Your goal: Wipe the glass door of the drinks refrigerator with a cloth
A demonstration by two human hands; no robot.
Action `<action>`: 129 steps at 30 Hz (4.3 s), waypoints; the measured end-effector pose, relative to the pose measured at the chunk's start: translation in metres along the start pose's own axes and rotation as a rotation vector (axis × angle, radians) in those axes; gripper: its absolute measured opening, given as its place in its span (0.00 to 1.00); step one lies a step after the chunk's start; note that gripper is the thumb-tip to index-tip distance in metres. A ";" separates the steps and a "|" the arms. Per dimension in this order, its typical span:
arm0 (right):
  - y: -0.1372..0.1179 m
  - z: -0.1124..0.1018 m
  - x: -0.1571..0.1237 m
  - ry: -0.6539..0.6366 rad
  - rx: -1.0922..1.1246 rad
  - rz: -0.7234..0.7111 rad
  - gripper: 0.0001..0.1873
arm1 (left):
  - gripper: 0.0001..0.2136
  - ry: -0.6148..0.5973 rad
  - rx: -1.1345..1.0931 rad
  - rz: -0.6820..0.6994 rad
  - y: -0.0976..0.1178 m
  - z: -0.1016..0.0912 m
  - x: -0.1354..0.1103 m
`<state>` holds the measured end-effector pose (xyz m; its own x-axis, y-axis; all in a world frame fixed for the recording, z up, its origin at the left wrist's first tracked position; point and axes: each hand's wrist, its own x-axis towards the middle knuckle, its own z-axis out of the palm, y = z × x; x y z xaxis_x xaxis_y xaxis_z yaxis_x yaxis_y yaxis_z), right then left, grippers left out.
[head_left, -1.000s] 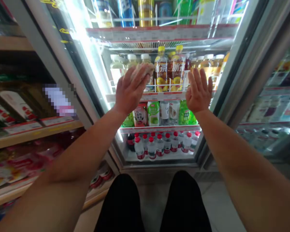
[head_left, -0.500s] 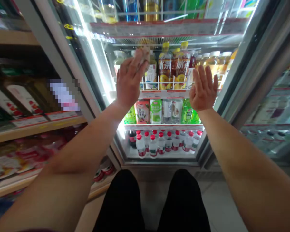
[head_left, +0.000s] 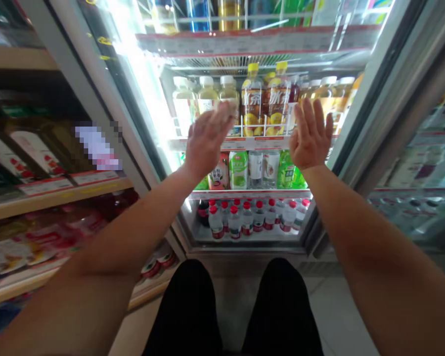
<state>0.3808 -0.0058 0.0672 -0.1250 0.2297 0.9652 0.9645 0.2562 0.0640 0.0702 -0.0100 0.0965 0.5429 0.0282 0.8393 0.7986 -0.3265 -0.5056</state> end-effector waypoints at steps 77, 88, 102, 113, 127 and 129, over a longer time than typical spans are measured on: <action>-0.106 -0.010 0.015 -0.067 0.168 -0.545 0.20 | 0.18 0.069 -0.460 -0.059 0.022 -0.008 -0.020; -0.074 -0.010 0.057 -0.057 0.205 -0.714 0.22 | 0.28 -0.048 -0.030 -0.321 -0.041 -0.020 -0.096; -0.127 0.008 0.104 0.118 0.217 -0.323 0.29 | 0.28 -0.024 -0.032 -0.310 -0.041 -0.014 -0.099; -0.152 0.001 0.140 -0.057 0.119 -0.628 0.26 | 0.30 0.001 0.006 -0.286 -0.042 -0.015 -0.100; -0.110 0.001 0.140 0.188 0.115 -0.371 0.32 | 0.36 0.033 0.038 -0.252 -0.042 -0.014 -0.099; -0.101 0.000 0.134 0.219 0.145 -0.340 0.31 | 0.36 0.036 0.029 -0.258 -0.042 -0.013 -0.100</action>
<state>0.2668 -0.0004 0.1897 -0.3625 -0.0910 0.9275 0.8324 0.4160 0.3661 -0.0212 -0.0115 0.0367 0.3114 0.0735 0.9474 0.9168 -0.2855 -0.2792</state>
